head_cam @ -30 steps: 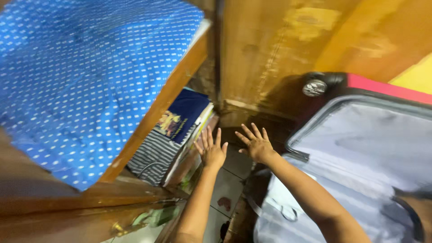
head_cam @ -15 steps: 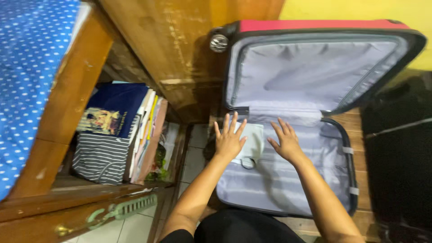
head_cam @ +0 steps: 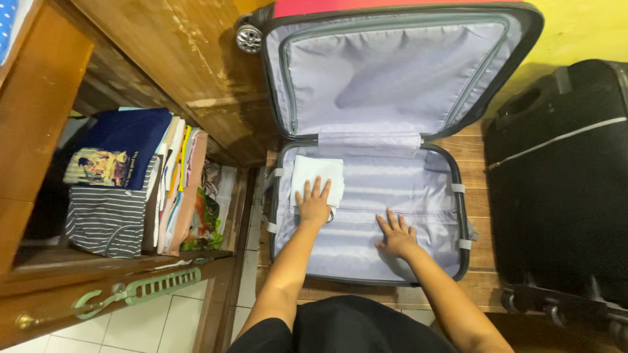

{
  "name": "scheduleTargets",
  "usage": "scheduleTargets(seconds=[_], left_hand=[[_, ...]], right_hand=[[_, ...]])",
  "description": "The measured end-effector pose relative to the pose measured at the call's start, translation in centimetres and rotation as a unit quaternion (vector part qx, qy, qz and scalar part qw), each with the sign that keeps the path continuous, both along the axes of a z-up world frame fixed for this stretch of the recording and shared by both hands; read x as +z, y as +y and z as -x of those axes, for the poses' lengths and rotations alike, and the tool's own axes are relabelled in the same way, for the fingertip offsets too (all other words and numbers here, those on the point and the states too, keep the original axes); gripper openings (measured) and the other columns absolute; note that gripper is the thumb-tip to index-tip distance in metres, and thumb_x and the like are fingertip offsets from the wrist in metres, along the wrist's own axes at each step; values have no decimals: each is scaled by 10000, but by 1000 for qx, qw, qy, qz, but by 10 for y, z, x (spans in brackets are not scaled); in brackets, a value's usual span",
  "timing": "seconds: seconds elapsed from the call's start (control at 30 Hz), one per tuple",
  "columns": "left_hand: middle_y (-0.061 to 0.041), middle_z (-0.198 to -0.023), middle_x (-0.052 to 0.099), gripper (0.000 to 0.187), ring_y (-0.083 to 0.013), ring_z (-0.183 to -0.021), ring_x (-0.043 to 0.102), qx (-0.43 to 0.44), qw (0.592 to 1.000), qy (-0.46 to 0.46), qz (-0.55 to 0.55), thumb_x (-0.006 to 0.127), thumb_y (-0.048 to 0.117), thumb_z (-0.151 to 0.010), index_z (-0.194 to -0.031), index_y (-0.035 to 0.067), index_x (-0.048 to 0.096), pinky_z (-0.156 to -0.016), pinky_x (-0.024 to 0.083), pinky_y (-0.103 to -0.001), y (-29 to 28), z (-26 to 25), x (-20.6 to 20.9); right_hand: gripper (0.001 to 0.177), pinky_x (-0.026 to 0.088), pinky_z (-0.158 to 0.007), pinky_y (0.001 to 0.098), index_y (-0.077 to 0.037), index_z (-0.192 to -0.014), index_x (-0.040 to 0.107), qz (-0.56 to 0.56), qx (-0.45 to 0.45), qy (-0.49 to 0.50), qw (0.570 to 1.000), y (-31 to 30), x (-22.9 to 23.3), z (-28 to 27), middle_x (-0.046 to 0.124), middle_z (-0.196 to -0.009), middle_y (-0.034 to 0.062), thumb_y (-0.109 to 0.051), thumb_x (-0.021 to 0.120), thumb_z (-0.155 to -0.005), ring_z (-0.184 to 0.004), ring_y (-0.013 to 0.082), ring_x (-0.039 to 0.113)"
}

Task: The person folds various clothing items and places them into an open suitcase. The person repeatedly takes clothes from a wooden wardrobe, folds them, and arranges them inside the suitcase.

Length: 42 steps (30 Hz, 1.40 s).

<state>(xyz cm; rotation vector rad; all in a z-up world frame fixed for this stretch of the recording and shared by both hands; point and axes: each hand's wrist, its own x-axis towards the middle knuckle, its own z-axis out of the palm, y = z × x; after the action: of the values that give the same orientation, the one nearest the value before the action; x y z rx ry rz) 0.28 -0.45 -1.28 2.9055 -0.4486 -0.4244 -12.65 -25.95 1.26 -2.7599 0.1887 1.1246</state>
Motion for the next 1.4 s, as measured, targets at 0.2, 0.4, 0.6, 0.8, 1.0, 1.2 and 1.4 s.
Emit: scheduleTargets(seconds=[0.2, 0.4, 0.6, 0.8, 1.0, 1.2, 1.4], left_hand=[[27, -1640, 361, 723, -318, -1508, 282, 52, 994, -72, 62, 697, 297, -909, -1561, 393, 402, -1165, 197, -676, -8, 1, 1], [16, -1634, 352, 719, -363, -1521, 240, -9, 993, -9, 118, 685, 266, -893, -1550, 328, 400, -1174, 130, -696, -51, 51, 26], [-195, -1646, 212, 801, -440, -1487, 183, -112, 967, 128, 192, 716, 288, -882, -1565, 159, 317, -1136, 167, -685, -74, 122, 10], [-156, -1572, 538, 637, -349, -1492, 500, -79, 895, -10, 440, 699, 179, -952, -1548, 142, 477, -1250, 409, -412, -43, 65, 27], [-245, -1423, 516, 1014, -365, -1364, 413, -134, 837, -57, 527, 900, 237, -696, -1505, -13, 343, -1127, 305, -482, -19, -38, 150], [-76, -1135, 753, 464, -157, -1028, 685, -62, 785, 222, 575, 824, 175, -865, -1270, 5, 674, -908, 561, -314, -38, -60, 184], [-38, -1114, 743, 393, -124, -1012, 672, 3, 733, 192, 653, 806, 144, -879, -1226, 15, 676, -898, 548, -291, -57, -71, 183]], right_hand=[[906, 201, -1193, 604, -365, -1609, 169, -23, -17, 6, 1000, -7, -8, -1, -39, -1696, 34, -568, 682, -890, -1537, 360, 52], [610, 449, -1039, 438, -156, -1495, 519, -491, -386, -142, 768, -6, -32, -12, 531, -1506, 64, -481, 606, -986, -1267, 296, 575], [435, 591, -868, 432, -91, -1401, 551, -606, -558, -32, 566, 0, -50, -21, 672, -1239, 114, -223, 585, -988, -1047, 240, 687], [356, 542, -834, 356, -72, -1353, 637, -534, -395, -151, 732, -26, 6, -47, 721, -1132, 72, -147, 593, -1007, -965, 181, 651], [397, 539, -861, 280, -64, -1375, 634, -510, -105, -157, 839, -41, 136, -92, 733, -1132, 35, -111, 612, -981, -994, 126, 645], [515, 519, -859, 270, -91, -1339, 633, -558, -161, -213, 786, -44, 209, -101, 710, -1134, 45, -43, 762, -842, -1018, 121, 639], [375, 533, -831, 263, -48, -1180, 710, -544, -254, -309, 738, -36, 220, -110, 719, -1046, 41, -45, 825, -824, -936, 118, 659]])
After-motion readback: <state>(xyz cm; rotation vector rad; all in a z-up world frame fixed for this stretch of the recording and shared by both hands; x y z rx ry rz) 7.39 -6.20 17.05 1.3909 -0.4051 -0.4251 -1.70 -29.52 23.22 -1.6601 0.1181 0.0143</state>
